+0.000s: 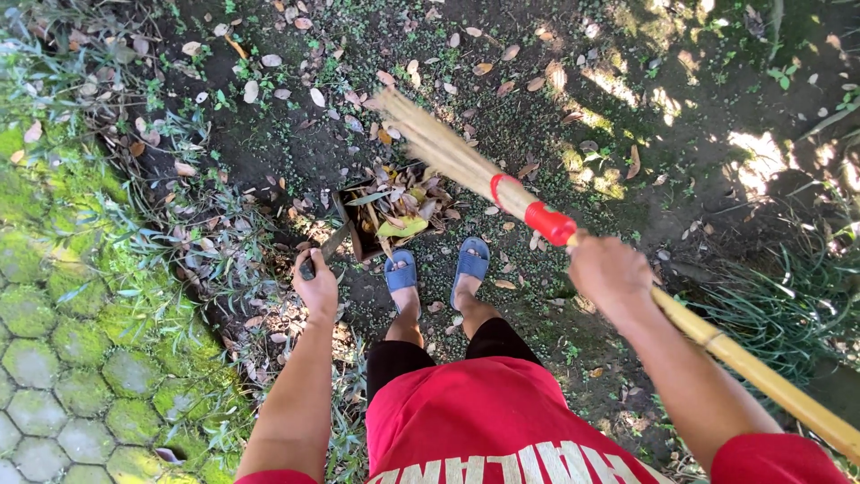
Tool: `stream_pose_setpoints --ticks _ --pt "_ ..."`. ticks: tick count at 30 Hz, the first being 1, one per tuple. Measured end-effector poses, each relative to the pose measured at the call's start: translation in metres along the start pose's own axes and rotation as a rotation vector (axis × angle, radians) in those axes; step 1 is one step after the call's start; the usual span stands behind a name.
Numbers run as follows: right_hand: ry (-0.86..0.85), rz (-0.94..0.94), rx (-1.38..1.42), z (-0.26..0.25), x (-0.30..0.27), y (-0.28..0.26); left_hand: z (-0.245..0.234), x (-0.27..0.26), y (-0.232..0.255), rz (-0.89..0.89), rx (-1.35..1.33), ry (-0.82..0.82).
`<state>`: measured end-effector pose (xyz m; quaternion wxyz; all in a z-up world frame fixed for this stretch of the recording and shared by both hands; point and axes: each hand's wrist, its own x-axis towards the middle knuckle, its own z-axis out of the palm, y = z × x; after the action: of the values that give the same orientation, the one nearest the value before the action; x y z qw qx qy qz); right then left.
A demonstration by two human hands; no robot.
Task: Sweeping dry leaves from the ground into a metal dustpan using a broom while walking outdoors.
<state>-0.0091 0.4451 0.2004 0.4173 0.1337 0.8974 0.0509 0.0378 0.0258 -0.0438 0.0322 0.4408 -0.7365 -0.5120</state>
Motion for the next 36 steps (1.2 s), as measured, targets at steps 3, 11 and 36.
stream_pose_setpoints --ticks 3,11,36 --pt "0.035 -0.027 -0.033 -0.023 0.027 0.001 -0.01 -0.002 -0.012 -0.026 -0.012 0.036" --pt "0.146 -0.226 -0.083 -0.06 0.13 -0.087 -0.012 -0.024 -0.032 -0.073 -0.126 0.105" --pt "0.196 -0.268 -0.136 -0.101 0.17 -0.085 -0.003 -0.023 -0.011 -0.108 -0.076 -0.044"
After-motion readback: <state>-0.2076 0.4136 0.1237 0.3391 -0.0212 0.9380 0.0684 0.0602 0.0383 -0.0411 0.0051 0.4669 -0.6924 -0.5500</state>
